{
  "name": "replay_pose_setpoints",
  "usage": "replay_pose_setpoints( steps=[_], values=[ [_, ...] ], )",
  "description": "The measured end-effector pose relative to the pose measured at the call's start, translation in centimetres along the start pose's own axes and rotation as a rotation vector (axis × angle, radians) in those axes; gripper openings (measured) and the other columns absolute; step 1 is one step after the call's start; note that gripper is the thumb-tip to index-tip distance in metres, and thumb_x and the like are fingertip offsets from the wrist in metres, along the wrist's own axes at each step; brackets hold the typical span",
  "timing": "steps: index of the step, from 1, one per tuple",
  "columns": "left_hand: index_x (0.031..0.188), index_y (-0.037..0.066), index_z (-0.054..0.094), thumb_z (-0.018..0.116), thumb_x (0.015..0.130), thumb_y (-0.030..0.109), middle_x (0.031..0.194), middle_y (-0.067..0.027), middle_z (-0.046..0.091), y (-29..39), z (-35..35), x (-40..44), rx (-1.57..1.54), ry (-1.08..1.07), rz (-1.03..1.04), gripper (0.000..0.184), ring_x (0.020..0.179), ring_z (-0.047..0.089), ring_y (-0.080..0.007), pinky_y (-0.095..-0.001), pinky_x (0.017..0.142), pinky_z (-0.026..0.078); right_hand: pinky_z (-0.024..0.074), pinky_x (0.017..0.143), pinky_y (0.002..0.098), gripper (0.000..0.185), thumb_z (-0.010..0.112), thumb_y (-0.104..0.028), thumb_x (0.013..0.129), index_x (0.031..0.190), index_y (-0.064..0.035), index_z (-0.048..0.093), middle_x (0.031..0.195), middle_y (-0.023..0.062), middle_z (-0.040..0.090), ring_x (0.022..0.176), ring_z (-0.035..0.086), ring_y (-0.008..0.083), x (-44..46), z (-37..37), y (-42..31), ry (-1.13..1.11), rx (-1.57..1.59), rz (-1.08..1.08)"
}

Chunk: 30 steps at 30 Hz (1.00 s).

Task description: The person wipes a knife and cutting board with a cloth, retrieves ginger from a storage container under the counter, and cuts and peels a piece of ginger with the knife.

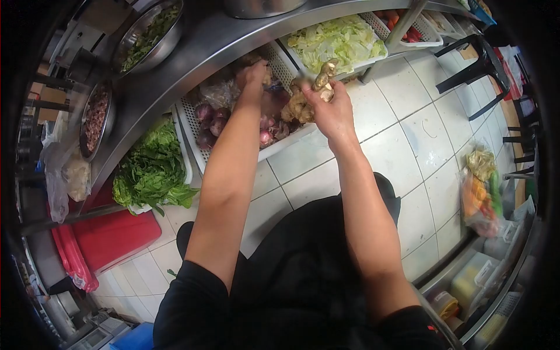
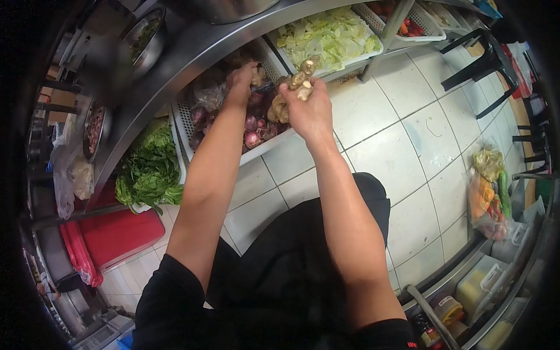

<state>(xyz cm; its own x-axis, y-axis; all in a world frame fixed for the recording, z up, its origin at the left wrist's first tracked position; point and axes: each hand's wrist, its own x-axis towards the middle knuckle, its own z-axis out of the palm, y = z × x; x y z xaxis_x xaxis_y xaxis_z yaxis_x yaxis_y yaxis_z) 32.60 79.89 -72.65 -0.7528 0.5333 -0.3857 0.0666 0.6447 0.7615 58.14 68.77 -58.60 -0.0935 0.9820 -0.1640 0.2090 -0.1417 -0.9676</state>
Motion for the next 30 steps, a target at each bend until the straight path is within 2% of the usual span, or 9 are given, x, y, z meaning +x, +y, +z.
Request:
replay_pose_setpoints(
  steps=[5,7,11,15,17,22,26,29,30],
  values=[
    [0.113,0.008,0.069,0.078,0.078,0.051,0.106,-0.0105,0.072,0.4,-3.4,1.5,-0.602,-0.266,0.031,0.056,0.089,0.067,-0.0239,-0.0382,0.075,0.05,0.0522,0.091,0.0347,0.072,0.076,-0.034,0.09,0.139,0.0101,0.047,0.121,0.0226,0.066,0.107,0.067,0.0262,-0.6,-0.3,-0.8,-0.151,0.085,0.063],
    [0.11,0.01,0.068,0.073,0.085,0.05,0.103,-0.0091,0.072,1.8,-7.5,-2.5,-0.784,-0.286,-0.153,0.047,0.089,0.066,-0.0217,-0.0342,0.073,0.048,0.0538,0.09,0.0368,0.071,0.075,-0.034,0.091,0.14,0.009,0.045,0.121,0.0209,0.065,0.106,0.067,0.0255,-0.2,0.4,0.1,-0.203,0.161,0.087],
    [0.121,0.007,0.064,0.061,0.098,0.033,0.115,-0.0095,0.07,-2.8,-11.7,-5.7,-0.964,-0.6,0.078,0.036,0.107,0.064,-0.0186,-0.0326,0.08,0.049,0.0569,0.087,0.0441,0.073,0.073,-0.037,0.093,0.142,0.0045,0.04,0.125,0.0173,0.062,0.108,0.066,0.0281,-0.2,2.1,-0.5,-0.251,0.349,0.316],
    [0.132,0.001,0.057,0.058,0.102,0.026,0.127,-0.0109,0.065,-4.5,-13.6,-16.8,-1.174,-0.57,0.054,0.039,0.116,0.062,-0.0215,-0.0374,0.098,0.05,0.0578,0.085,0.0496,0.075,0.07,-0.044,0.095,0.145,-0.0001,0.035,0.131,0.0165,0.058,0.109,0.065,0.0306,0.3,4.2,0.4,-0.321,0.465,0.389],
    [0.136,-0.001,0.055,0.058,0.103,0.026,0.132,-0.0116,0.062,-6.5,-14.5,-18.2,-1.095,-0.562,0.19,0.042,0.12,0.061,-0.0252,-0.0392,0.106,0.047,0.0575,0.084,0.0492,0.076,0.069,-0.048,0.095,0.146,-0.0015,0.035,0.133,0.0166,0.056,0.11,0.065,0.0305,0.3,4.8,0.9,-0.359,0.487,0.363],
    [0.142,-0.006,0.049,0.06,0.103,0.023,0.135,-0.0142,0.061,-8.0,-15.3,-20.3,-0.929,-0.517,0.369,0.049,0.123,0.06,-0.0219,-0.0357,0.105,0.047,0.0558,0.085,0.0503,0.077,0.068,-0.05,0.095,0.148,-0.0062,0.033,0.139,0.0158,0.052,0.117,0.061,0.0314,0.5,6.4,2.0,-0.469,0.707,0.453],
    [0.131,-0.004,0.062,0.07,0.097,0.026,0.122,-0.0086,0.067,-7.6,-15.9,-20.3,-0.798,-0.479,0.498,0.046,0.11,0.062,-0.0183,-0.0311,0.099,0.046,0.0464,0.098,0.0557,0.073,0.069,-0.054,0.092,0.148,-0.0137,0.044,0.143,0.0132,0.052,0.126,0.056,0.0313,-0.7,6.1,0.5,-0.724,0.861,0.453],
    [0.127,-0.002,0.066,0.075,0.092,0.029,0.114,-0.0092,0.068,-7.9,-16.8,-19.5,-0.375,-0.365,0.705,0.047,0.105,0.063,-0.0215,-0.0328,0.098,0.045,0.0492,0.09,0.0536,0.071,0.073,-0.056,0.088,0.142,-0.0141,0.05,0.136,0.0114,0.058,0.121,0.059,0.0294,-2.2,7.3,0.1,-0.577,0.812,0.422],
    [0.112,-0.001,0.074,0.076,0.089,0.031,0.105,-0.0099,0.068,-6.9,-17.2,-20.4,-0.322,-0.237,0.822,0.04,0.098,0.063,-0.0231,-0.034,0.094,0.046,0.0501,0.089,0.0554,0.073,0.074,-0.052,0.088,0.143,-0.0133,0.047,0.136,0.0115,0.057,0.12,0.059,0.0302,-2.2,7.4,0.4,-0.587,0.807,0.435]
  ],
)
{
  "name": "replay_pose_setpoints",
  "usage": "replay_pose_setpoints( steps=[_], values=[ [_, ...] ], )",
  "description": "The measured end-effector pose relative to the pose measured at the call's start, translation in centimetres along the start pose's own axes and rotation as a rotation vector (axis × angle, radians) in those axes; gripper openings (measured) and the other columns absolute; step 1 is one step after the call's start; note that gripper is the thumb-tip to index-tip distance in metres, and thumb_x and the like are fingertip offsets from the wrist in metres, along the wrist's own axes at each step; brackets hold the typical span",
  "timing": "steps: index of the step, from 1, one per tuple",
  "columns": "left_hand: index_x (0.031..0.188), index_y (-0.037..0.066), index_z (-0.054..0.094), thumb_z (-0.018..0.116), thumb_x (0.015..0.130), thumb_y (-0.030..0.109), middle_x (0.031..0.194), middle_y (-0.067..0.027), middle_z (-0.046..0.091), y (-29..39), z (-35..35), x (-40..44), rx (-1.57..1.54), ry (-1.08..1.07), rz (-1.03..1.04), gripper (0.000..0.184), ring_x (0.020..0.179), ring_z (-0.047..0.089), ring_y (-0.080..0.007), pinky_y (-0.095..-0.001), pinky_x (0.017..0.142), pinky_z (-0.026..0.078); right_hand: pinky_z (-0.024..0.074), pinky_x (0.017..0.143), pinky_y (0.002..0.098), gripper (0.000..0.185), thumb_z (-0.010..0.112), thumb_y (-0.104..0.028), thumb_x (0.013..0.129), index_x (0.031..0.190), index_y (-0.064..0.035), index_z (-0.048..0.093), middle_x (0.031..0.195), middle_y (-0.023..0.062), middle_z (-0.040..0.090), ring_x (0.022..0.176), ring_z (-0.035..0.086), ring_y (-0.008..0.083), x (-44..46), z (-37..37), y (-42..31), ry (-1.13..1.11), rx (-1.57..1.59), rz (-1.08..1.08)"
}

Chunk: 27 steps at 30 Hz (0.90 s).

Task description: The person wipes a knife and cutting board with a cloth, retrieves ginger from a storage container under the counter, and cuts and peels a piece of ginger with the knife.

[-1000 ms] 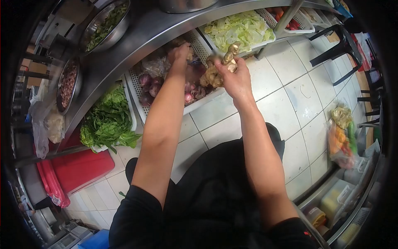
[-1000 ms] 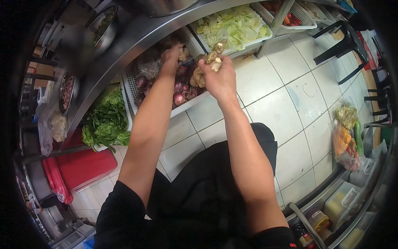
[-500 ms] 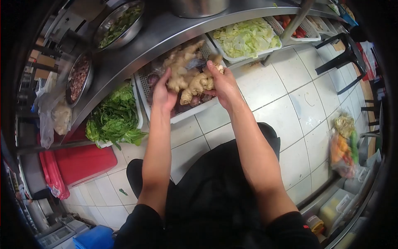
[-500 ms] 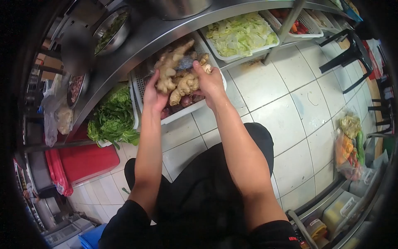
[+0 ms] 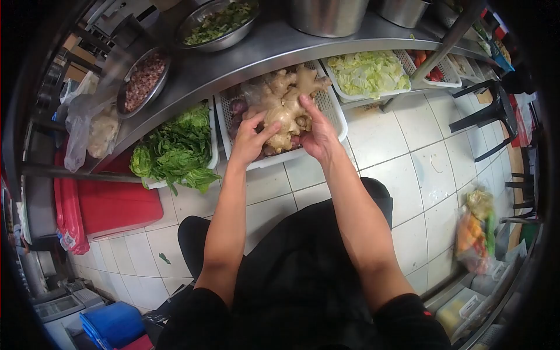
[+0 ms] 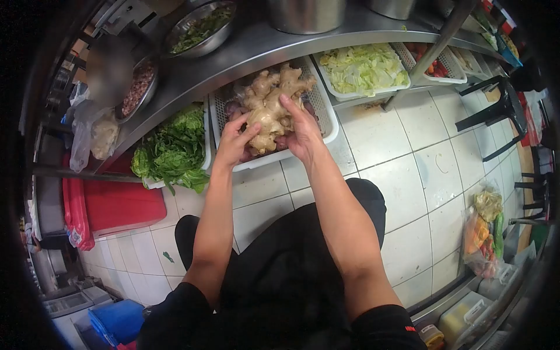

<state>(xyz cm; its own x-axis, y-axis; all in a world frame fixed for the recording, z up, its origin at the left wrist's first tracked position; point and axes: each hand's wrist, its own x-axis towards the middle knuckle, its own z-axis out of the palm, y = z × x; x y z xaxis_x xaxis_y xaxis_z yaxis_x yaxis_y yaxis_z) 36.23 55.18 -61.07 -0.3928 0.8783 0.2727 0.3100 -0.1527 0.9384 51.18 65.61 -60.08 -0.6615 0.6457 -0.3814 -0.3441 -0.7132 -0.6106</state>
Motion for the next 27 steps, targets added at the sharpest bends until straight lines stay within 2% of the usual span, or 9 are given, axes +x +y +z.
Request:
replay_pose_setpoints(
  steps=[5,7,9,11,15,19,20,25,27],
  values=[
    [0.09,-0.004,0.076,0.072,0.092,0.031,0.088,-0.011,0.07,-1.5,-1.7,-0.1,0.126,0.339,-0.037,0.035,0.089,0.065,-0.0217,-0.0325,0.083,0.048,0.0516,0.088,0.0586,0.072,0.079,-0.04,0.084,0.142,-0.0128,0.046,0.132,0.0111,0.058,0.118,0.06,0.0319,-0.1,-0.7,0.5,0.03,0.116,0.008],
    [0.086,-0.002,0.077,0.07,0.093,0.035,0.09,-0.013,0.072,-0.6,-2.8,-0.3,0.221,0.424,-0.362,0.038,0.088,0.067,-0.0227,-0.0302,0.082,0.049,0.0527,0.091,0.0511,0.071,0.079,-0.041,0.084,0.141,-0.0114,0.048,0.132,0.0113,0.059,0.118,0.06,0.0307,-1.3,-1.4,0.1,0.094,0.095,-0.006],
    [0.09,0.001,0.077,0.069,0.093,0.039,0.098,-0.0131,0.074,-1.6,-3.2,-1.3,0.315,0.208,-0.5,0.038,0.1,0.067,-0.0264,-0.038,0.089,0.049,0.0529,0.093,0.0475,0.07,0.079,-0.038,0.085,0.141,-0.0093,0.049,0.132,0.0113,0.059,0.118,0.06,0.0298,-1.6,-2.1,-0.2,0.097,0.115,-0.081],
    [0.117,0.01,0.072,0.07,0.09,0.043,0.127,-0.012,0.065,-6.1,-1.3,-4.1,0.829,0.275,-0.21,0.042,0.133,0.044,-0.0387,-0.0628,0.107,0.028,0.0516,0.097,0.0446,0.071,0.079,-0.031,0.085,0.142,-0.0052,0.047,0.133,0.0117,0.059,0.119,0.06,0.0277,-3.3,-2.2,-0.7,0.136,0.082,-0.192],
    [0.112,0.009,0.071,0.071,0.089,0.042,0.123,-0.0124,0.061,-3.4,-0.4,-5.8,0.919,0.163,0.035,0.04,0.135,0.04,-0.0374,-0.0585,0.11,0.026,0.0484,0.103,0.0438,0.072,0.08,-0.026,0.084,0.143,-0.0017,0.046,0.133,0.0135,0.058,0.123,0.058,0.0272,-8.8,-1.7,-2.1,0.125,-0.084,-0.468],
    [0.109,0.009,0.071,0.072,0.088,0.042,0.123,-0.013,0.06,-3.6,-0.3,-5.6,0.915,0.163,0.018,0.039,0.134,0.041,-0.0362,-0.0577,0.109,0.028,0.0485,0.105,0.0426,0.077,0.079,-0.034,0.082,0.141,0.0028,0.046,0.131,0.0137,0.059,0.123,0.058,0.0274,-16.2,4.2,-5.6,-0.118,-0.008,-0.721],
    [0.109,0.009,0.071,0.072,0.087,0.041,0.123,-0.013,0.06,-3.4,-0.3,-5.6,0.937,0.152,0.006,0.039,0.134,0.042,-0.0357,-0.0576,0.109,0.028,0.0492,0.105,0.0459,0.078,0.07,-0.042,0.088,0.147,-0.0004,0.039,0.138,0.0149,0.055,0.123,0.058,0.0293,-17.5,5.1,-7.1,-0.179,-0.084,-0.815],
    [0.109,0.01,0.071,0.071,0.087,0.042,0.124,-0.0116,0.06,-3.7,-0.8,-6.0,0.906,0.163,0.036,0.039,0.134,0.042,-0.033,-0.0566,0.109,0.028,0.0462,0.111,0.0504,0.057,0.052,-0.036,0.102,0.148,-0.0037,0.04,0.144,0.0159,0.052,0.131,0.055,0.0323,-23.2,15.5,-20.7,-0.283,-0.119,-1.247],
    [0.11,0.01,0.071,0.071,0.087,0.042,0.125,-0.0114,0.06,-3.6,-0.7,-6.1,0.897,0.155,0.02,0.039,0.135,0.041,-0.0327,-0.0564,0.108,0.028,0.0491,0.108,0.0487,0.052,0.054,-0.033,0.103,0.145,-0.0033,0.045,0.14,0.0147,0.056,0.126,0.059,0.0303,-22.5,21.8,-26.9,-0.308,-0.179,-1.29]
  ],
)
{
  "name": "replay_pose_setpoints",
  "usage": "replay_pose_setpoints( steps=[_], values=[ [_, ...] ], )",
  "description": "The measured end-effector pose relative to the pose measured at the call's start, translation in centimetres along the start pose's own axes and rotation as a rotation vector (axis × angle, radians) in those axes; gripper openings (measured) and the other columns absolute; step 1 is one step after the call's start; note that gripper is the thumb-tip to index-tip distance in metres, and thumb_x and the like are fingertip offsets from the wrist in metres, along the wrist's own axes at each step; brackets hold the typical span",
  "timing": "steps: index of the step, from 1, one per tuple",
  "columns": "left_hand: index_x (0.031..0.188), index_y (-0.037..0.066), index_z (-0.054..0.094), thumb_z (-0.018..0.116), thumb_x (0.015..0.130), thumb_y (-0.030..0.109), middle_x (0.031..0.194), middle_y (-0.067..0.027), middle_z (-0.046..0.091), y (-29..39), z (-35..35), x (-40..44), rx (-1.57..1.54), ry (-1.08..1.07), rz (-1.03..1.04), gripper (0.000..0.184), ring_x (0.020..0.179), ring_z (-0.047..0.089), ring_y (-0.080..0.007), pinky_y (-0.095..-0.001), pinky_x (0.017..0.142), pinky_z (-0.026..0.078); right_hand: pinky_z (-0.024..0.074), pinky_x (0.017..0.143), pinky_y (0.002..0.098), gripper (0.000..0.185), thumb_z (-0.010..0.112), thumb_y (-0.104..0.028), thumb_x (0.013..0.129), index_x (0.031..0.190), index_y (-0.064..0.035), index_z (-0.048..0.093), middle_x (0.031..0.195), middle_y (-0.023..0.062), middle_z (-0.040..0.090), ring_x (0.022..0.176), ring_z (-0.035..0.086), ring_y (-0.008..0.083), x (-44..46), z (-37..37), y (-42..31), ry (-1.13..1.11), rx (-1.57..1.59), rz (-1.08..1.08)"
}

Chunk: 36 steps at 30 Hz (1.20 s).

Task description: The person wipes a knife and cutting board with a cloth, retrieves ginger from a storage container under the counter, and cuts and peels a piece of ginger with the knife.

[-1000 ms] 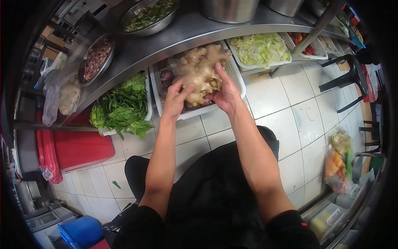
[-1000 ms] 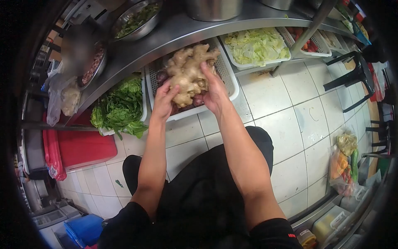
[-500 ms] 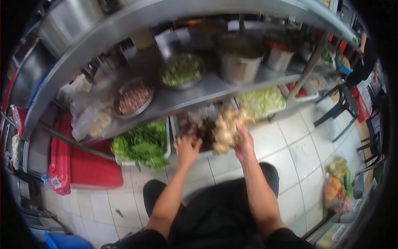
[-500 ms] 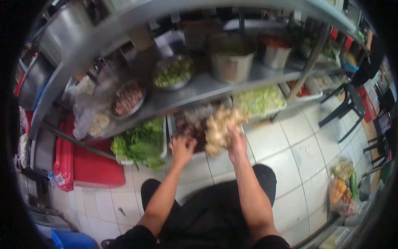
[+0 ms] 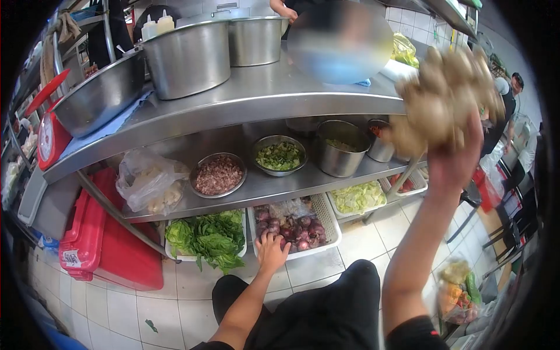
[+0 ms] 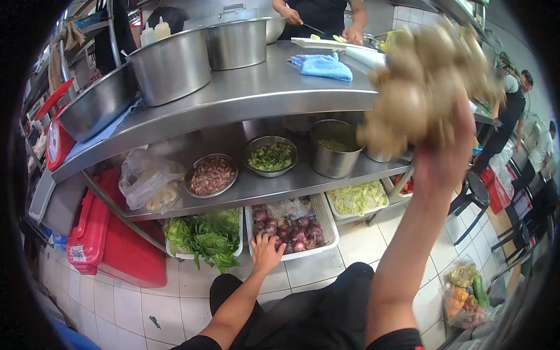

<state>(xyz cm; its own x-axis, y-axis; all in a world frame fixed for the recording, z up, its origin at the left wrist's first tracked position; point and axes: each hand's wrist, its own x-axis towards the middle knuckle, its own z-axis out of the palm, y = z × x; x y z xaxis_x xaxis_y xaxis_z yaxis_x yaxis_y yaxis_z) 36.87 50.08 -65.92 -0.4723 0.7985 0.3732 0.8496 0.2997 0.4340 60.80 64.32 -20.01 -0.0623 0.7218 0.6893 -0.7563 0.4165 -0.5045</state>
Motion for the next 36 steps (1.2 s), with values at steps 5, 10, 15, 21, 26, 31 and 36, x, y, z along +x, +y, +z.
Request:
replay_pose_setpoints(
  steps=[5,10,15,21,26,31,36],
  values=[
    [0.112,0.011,0.071,0.07,0.087,0.042,0.129,-0.0117,0.059,-0.1,-0.1,-0.2,0.034,-0.008,-0.007,0.04,0.135,0.041,-0.0318,-0.0562,0.108,0.029,0.0492,0.106,0.0541,0.068,0.077,-0.04,0.087,0.138,-0.0043,0.049,0.132,0.0163,0.06,0.124,0.06,0.0327,14.8,7.3,5.4,-0.074,-0.157,0.331],
    [0.112,0.01,0.071,0.069,0.088,0.042,0.13,-0.0123,0.059,0.2,0.0,0.0,-0.001,0.013,0.003,0.04,0.136,0.04,-0.0318,-0.0562,0.109,0.029,0.0485,0.102,0.0631,0.066,0.065,-0.047,0.095,0.144,-0.0071,0.045,0.141,0.0175,0.056,0.119,0.064,0.0365,20.8,8.5,14.0,-0.076,-0.194,0.704],
    [0.11,0.01,0.071,0.07,0.087,0.041,0.129,-0.0129,0.06,0.2,-0.3,-0.6,0.025,0.004,-0.032,0.039,0.135,0.042,-0.032,-0.0559,0.108,0.03,0.0523,0.083,0.0521,0.074,0.054,-0.071,0.091,0.132,-0.0094,0.053,0.113,0.0105,0.058,0.097,0.059,0.0276,24.0,8.4,17.7,-0.143,-1.183,0.724],
    [0.111,0.01,0.071,0.071,0.086,0.038,0.129,-0.0135,0.06,0.3,0.2,-0.5,0.0,0.036,-0.034,0.038,0.135,0.043,-0.0332,-0.0574,0.11,0.029,0.0519,0.085,0.043,0.062,0.051,-0.055,0.099,0.126,-0.001,0.065,0.099,0.0141,0.064,0.075,0.058,0.0268,19.8,7.0,12.6,-0.19,-1.243,0.158],
    [0.115,0.009,0.069,0.072,0.086,0.034,0.129,-0.0139,0.06,0.0,0.6,-0.6,-0.022,0.048,0.006,0.038,0.135,0.043,-0.036,-0.057,0.112,0.03,0.0526,0.079,0.0371,0.045,0.048,-0.035,0.104,0.112,0.005,0.068,0.096,0.0176,0.066,0.067,0.058,0.0249,4.8,-0.5,5.1,-0.328,-0.624,-0.641],
    [0.137,0.01,0.054,0.071,0.087,0.036,0.139,-0.02,0.048,-0.6,2.4,0.2,-0.057,0.146,-0.058,0.059,0.138,0.037,-0.0417,-0.0589,0.114,0.027,0.0489,0.065,0.0294,0.02,0.055,-0.01,0.098,0.095,0.0045,0.068,0.077,0.014,0.065,0.062,0.057,0.0168,-17.0,-8.4,11.7,-0.136,-0.564,-0.214],
    [0.149,0.007,0.041,0.071,0.088,0.043,0.15,-0.0268,0.036,-1.5,2.5,3.5,0.224,0.178,-0.046,0.078,0.145,0.023,-0.052,-0.0686,0.117,0.017,0.0516,0.095,0.0434,0.032,0.068,-0.02,0.092,0.119,-0.001,0.068,0.124,0.0195,0.064,0.112,0.063,0.0342,-30.6,-18.5,26.3,-0.678,-1.253,0.42]
  ],
)
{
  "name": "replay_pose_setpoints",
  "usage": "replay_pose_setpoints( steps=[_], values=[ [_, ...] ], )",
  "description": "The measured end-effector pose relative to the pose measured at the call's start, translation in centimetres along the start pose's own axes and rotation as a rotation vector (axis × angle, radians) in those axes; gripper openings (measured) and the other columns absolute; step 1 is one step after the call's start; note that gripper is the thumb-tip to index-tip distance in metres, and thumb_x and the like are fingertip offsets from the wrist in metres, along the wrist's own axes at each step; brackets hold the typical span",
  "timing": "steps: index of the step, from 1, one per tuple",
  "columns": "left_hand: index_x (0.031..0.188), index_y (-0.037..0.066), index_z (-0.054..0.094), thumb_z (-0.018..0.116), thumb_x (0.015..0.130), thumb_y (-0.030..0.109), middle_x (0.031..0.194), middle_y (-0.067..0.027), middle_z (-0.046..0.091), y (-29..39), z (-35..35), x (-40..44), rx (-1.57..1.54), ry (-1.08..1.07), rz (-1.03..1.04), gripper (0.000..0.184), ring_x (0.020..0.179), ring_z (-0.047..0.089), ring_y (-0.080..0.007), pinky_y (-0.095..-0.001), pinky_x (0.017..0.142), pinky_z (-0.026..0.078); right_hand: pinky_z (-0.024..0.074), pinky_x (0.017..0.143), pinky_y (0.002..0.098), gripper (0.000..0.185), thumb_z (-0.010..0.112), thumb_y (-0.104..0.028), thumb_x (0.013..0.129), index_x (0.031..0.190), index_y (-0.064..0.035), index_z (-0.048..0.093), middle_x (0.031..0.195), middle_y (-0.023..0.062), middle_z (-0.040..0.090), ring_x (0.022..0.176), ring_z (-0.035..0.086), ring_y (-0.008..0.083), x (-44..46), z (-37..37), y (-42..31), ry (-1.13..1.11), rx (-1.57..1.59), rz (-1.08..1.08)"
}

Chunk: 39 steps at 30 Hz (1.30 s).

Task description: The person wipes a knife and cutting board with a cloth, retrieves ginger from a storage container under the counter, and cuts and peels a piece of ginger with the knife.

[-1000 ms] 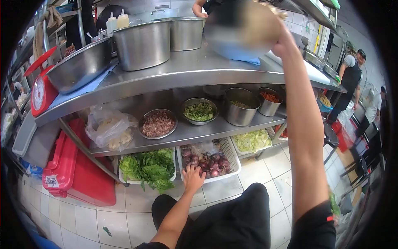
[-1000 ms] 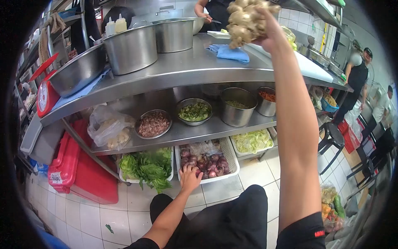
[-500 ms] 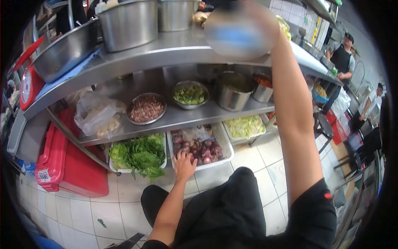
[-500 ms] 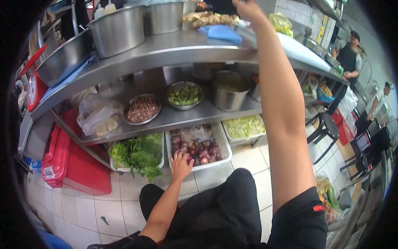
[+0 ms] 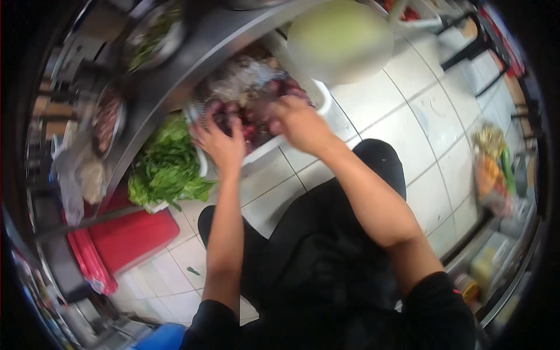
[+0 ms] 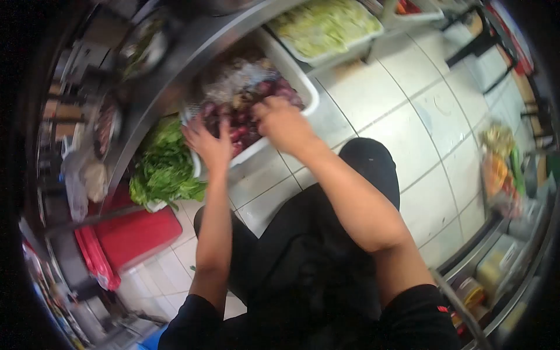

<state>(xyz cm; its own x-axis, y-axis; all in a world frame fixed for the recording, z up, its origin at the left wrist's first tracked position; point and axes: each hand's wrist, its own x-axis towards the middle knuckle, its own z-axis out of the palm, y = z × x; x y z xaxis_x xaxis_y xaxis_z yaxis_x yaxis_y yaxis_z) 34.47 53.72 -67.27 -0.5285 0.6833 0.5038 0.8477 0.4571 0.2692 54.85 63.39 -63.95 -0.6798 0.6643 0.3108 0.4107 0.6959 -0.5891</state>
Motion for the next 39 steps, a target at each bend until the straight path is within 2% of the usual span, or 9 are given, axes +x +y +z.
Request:
replay_pose_setpoints(
  steps=[5,8,11,18,27,30,33,35,39],
  values=[
    [0.132,0.003,0.061,0.065,0.091,0.047,0.12,-0.0282,0.064,0.4,6.2,11.7,-0.357,-0.367,-0.397,0.061,0.127,0.052,-0.0482,-0.0509,0.111,0.036,0.0465,0.103,0.0509,0.037,0.068,-0.025,0.091,0.121,-0.0028,0.067,0.131,0.02,0.057,0.127,0.053,0.0378,0.5,1.4,-2.5,-0.318,-0.073,0.141],
    [0.106,0.004,0.074,0.06,0.092,0.041,0.104,-0.0219,0.072,1.0,11.4,12.0,0.149,-0.3,-0.147,0.041,0.113,0.061,-0.0458,-0.0484,0.105,0.043,0.0472,0.101,0.0517,0.039,0.069,-0.026,0.09,0.122,-0.0036,0.067,0.129,0.0193,0.058,0.126,0.053,0.0367,0.7,2.0,-2.3,-0.329,-0.112,0.193],
    [0.083,0.002,0.074,0.056,0.091,0.023,0.104,-0.0193,0.071,2.9,9.2,10.8,0.107,-0.177,0.038,0.029,0.104,0.064,-0.0429,-0.0468,0.097,0.048,0.0484,0.099,0.0517,0.039,0.07,-0.028,0.089,0.12,-0.0043,0.067,0.127,0.0183,0.058,0.124,0.055,0.0359,1.1,1.7,-1.7,-0.329,-0.144,0.251],
    [0.078,-0.007,0.063,0.052,0.081,0.0,0.086,-0.0211,0.063,-4.4,4.9,9.0,-0.216,-0.387,0.337,0.014,0.095,0.06,-0.0398,-0.0453,0.086,0.049,0.0503,0.092,0.0527,0.04,0.073,-0.031,0.087,0.117,-0.0056,0.062,0.119,0.0165,0.06,0.118,0.057,0.0362,1.6,2.3,0.0,-0.3,-0.095,0.315],
    [0.082,-0.004,0.067,0.055,0.084,0.004,0.094,-0.0205,0.066,-3.8,4.2,8.8,-0.316,-0.476,0.075,0.015,0.096,0.061,-0.0388,-0.0449,0.088,0.049,0.0478,0.089,0.0448,0.031,0.071,-0.033,0.087,0.101,-0.0055,0.068,0.103,0.0114,0.063,0.102,0.06,0.0296,1.4,3.7,0.3,0.021,-0.12,0.104],
    [0.108,0.004,0.071,0.061,0.087,0.018,0.113,-0.0203,0.067,-3.0,4.9,9.3,-0.291,-0.333,0.031,0.027,0.105,0.063,-0.0405,-0.0437,0.092,0.05,0.0472,0.087,0.0431,0.025,0.07,-0.032,0.088,0.089,-0.0066,0.07,0.092,0.0092,0.064,0.094,0.061,0.028,1.1,4.2,0.5,0.132,-0.094,0.011],
    [0.132,0.01,0.063,0.067,0.089,0.027,0.128,-0.0189,0.064,-0.5,6.7,10.7,-0.006,-0.045,0.257,0.047,0.117,0.06,-0.0411,-0.0451,0.101,0.047,0.0475,0.086,0.043,0.025,0.069,-0.032,0.088,0.086,-0.0068,0.07,0.088,0.0091,0.063,0.092,0.062,0.0279,0.9,4.5,0.5,0.17,-0.087,-0.009],
    [0.145,0.015,0.053,0.068,0.088,0.032,0.142,-0.0202,0.055,2.5,7.6,12.7,-0.069,-0.446,0.16,0.061,0.126,0.055,-0.0421,-0.0451,0.109,0.044,0.0475,0.085,0.0427,0.025,0.068,-0.032,0.088,0.087,-0.007,0.07,0.088,0.0092,0.063,0.092,0.062,0.0281,1.0,4.6,0.5,0.146,-0.103,0.012],
    [0.134,0.012,0.063,0.069,0.087,0.029,0.137,-0.0197,0.058,4.1,14.1,13.5,0.015,-0.462,0.616,0.051,0.132,0.051,-0.0386,-0.0492,0.113,0.039,0.0474,0.083,0.0419,0.024,0.068,-0.031,0.088,0.088,-0.0075,0.069,0.089,0.0094,0.063,0.092,0.062,0.0284,1.1,4.6,0.4,0.12,-0.136,0.041]
  ],
)
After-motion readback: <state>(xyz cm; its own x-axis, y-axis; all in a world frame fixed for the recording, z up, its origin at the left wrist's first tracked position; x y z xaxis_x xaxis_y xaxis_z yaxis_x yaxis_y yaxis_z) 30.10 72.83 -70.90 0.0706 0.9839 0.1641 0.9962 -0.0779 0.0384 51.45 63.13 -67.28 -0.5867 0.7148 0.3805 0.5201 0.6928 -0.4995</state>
